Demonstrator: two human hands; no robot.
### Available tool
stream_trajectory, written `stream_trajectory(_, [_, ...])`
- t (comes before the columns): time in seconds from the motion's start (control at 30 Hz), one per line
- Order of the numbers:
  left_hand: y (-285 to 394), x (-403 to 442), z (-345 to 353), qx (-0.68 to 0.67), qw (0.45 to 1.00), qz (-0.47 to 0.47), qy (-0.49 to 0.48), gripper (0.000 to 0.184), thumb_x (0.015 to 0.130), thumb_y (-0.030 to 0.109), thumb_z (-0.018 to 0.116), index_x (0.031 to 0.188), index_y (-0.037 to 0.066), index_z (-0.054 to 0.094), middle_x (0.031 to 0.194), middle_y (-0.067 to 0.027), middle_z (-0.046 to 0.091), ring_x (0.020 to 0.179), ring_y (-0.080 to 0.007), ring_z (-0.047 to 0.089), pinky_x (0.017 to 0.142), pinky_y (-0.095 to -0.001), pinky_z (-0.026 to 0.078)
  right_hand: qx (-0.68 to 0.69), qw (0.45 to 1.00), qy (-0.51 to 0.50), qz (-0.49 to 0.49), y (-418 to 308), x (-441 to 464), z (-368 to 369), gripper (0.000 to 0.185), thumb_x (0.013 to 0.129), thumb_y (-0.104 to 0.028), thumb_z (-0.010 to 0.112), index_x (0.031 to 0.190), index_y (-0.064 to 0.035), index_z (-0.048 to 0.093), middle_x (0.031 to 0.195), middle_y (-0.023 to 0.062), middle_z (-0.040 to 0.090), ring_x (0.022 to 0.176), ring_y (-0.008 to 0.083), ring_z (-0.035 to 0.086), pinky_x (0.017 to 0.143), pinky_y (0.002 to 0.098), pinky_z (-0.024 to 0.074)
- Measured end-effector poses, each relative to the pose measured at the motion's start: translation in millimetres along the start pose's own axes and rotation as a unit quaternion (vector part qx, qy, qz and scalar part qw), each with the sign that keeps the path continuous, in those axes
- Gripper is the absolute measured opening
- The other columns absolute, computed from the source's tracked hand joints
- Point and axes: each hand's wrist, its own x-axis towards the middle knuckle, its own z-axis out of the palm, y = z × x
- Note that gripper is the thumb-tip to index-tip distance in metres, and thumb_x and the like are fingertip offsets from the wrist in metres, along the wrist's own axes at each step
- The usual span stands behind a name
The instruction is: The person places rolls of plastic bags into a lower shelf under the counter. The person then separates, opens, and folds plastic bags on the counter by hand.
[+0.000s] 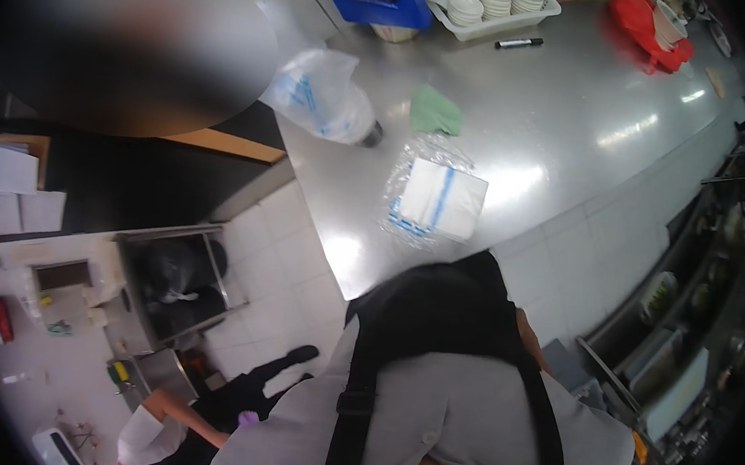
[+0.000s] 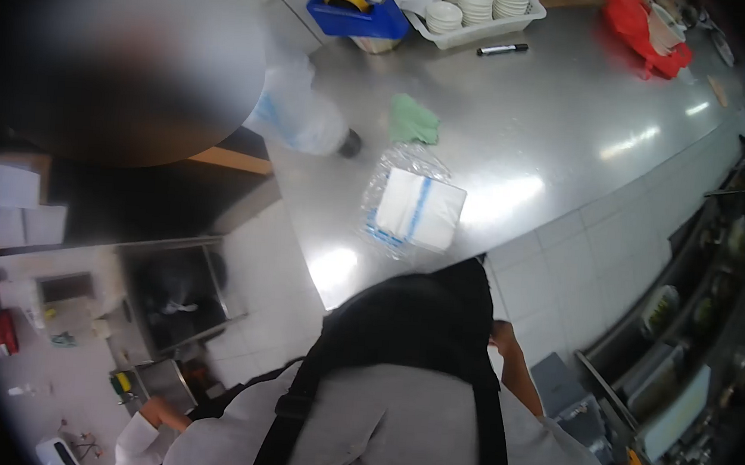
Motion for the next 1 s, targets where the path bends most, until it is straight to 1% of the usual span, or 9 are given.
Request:
stream_trajectory(0.1, [-16, 1, 9, -0.026, 0.999, -0.018, 0.021, 0.040, 0.099, 0.025, 0.065, 0.122, -0.008, 0.066, 0.112, -0.0194, 0.072, 0.098, -0.0231, 0.070, 0.086, -0.0340, 0.056, -0.130, 0.981, 0.060, -0.131, -110, -21, -9, 0.035, 0.099, -0.029, 0.066, 0.098, 0.0043, 0.073, 0.081, 0.0106, 0.073, 0.077, 0.0220, 0.070, 0.072, 0.0359, 0.0552])
stream_trajectory(0.13, [-19, 1, 14, -0.033, 0.999, -0.024, 0.027, 0.039, 0.099, 0.024, 0.065, 0.122, -0.008, 0.066, 0.112, -0.0193, 0.072, 0.097, -0.0230, 0.070, 0.085, -0.0340, 0.056, -0.158, 0.982, 0.078, -0.068, -128, -5, -15, 0.035, 0.102, -0.028, 0.063, 0.101, 0.0050, 0.073, 0.085, 0.0121, 0.075, 0.076, 0.0207, 0.069, 0.073, 0.0344, 0.0544])
stream_trajectory(0.27, [-27, -3, 32, -0.059, 0.996, -0.033, 0.049, 0.038, 0.099, 0.023, 0.065, 0.121, -0.008, 0.066, 0.111, -0.0189, 0.072, 0.097, -0.0227, 0.070, 0.085, -0.0339, 0.056, -0.160, 0.944, 0.073, -0.280, -338, -65, 28, 0.024, 0.103, -0.017, 0.064, 0.112, 0.0022, 0.074, 0.088, 0.0087, 0.073, 0.082, 0.0144, 0.068, 0.078, 0.0312, 0.0550])
stream_trajectory(0.37, [-32, 3, 45, -0.075, 0.994, -0.033, 0.073, 0.037, 0.099, 0.023, 0.064, 0.120, -0.008, 0.066, 0.111, -0.0186, 0.072, 0.096, -0.0224, 0.070, 0.084, -0.0339, 0.056, -0.259, 0.842, 0.125, -0.457, -381, -29, 67, 0.020, 0.092, -0.006, 0.069, 0.111, -0.0031, 0.074, 0.106, 0.0168, 0.070, 0.098, 0.0332, 0.067, 0.089, 0.0398, 0.0548])
stream_trajectory(0.4, [-25, 10, 50, -0.078, 0.994, -0.028, 0.073, 0.036, 0.099, 0.022, 0.064, 0.120, -0.008, 0.066, 0.110, -0.0185, 0.072, 0.096, -0.0224, 0.070, 0.084, -0.0339, 0.056, -0.226, 0.842, 0.108, -0.478, -376, -5, 81, 0.028, 0.086, -0.002, 0.073, 0.114, -0.0055, 0.071, 0.115, 0.0138, 0.067, 0.107, 0.0327, 0.063, 0.094, 0.0423, 0.0522])
stream_trajectory(0.43, [-18, 23, 58, -0.087, 0.993, -0.022, 0.079, 0.036, 0.100, 0.022, 0.064, 0.120, -0.008, 0.066, 0.110, -0.0184, 0.072, 0.095, -0.0223, 0.070, 0.084, -0.0339, 0.056, -0.290, 0.770, 0.121, -0.555, -381, 9, 90, 0.031, 0.084, -0.002, 0.076, 0.114, -0.0070, 0.070, 0.119, 0.0142, 0.066, 0.110, 0.0366, 0.061, 0.100, 0.0460, 0.0487])
stream_trajectory(0.5, [-2, 54, 65, -0.089, 0.992, -0.023, 0.086, 0.035, 0.100, 0.022, 0.064, 0.119, -0.008, 0.066, 0.110, -0.0182, 0.072, 0.095, -0.0221, 0.070, 0.084, -0.0338, 0.056, -0.316, 0.739, 0.133, -0.580, -376, 33, 101, 0.032, 0.083, -0.008, 0.079, 0.114, -0.0082, 0.070, 0.119, 0.0138, 0.065, 0.119, 0.0364, 0.057, 0.104, 0.0476, 0.0445])
stream_trajectory(0.67, [51, 82, 85, -0.116, 0.988, -0.037, 0.097, 0.034, 0.100, 0.020, 0.063, 0.118, -0.008, 0.067, 0.109, -0.0176, 0.072, 0.094, -0.0217, 0.069, 0.083, -0.0337, 0.056, -0.387, 0.789, 0.112, -0.465, -407, -13, 110, 0.036, 0.084, -0.016, 0.080, 0.118, -0.0094, 0.070, 0.127, 0.0106, 0.060, 0.127, 0.0319, 0.051, 0.108, 0.0466, 0.0380])
stream_trajectory(1.0, [60, 80, 96, -0.162, 0.978, -0.066, 0.117, 0.030, 0.101, 0.018, 0.062, 0.116, -0.008, 0.067, 0.106, -0.0166, 0.072, 0.092, -0.0208, 0.069, 0.081, -0.0335, 0.056, -0.389, 0.797, 0.133, -0.443, -393, 2, 106, 0.010, 0.094, -0.017, 0.069, 0.097, -0.0093, 0.073, 0.111, 0.0054, 0.064, 0.113, 0.0283, 0.058, 0.096, 0.0447, 0.0424])
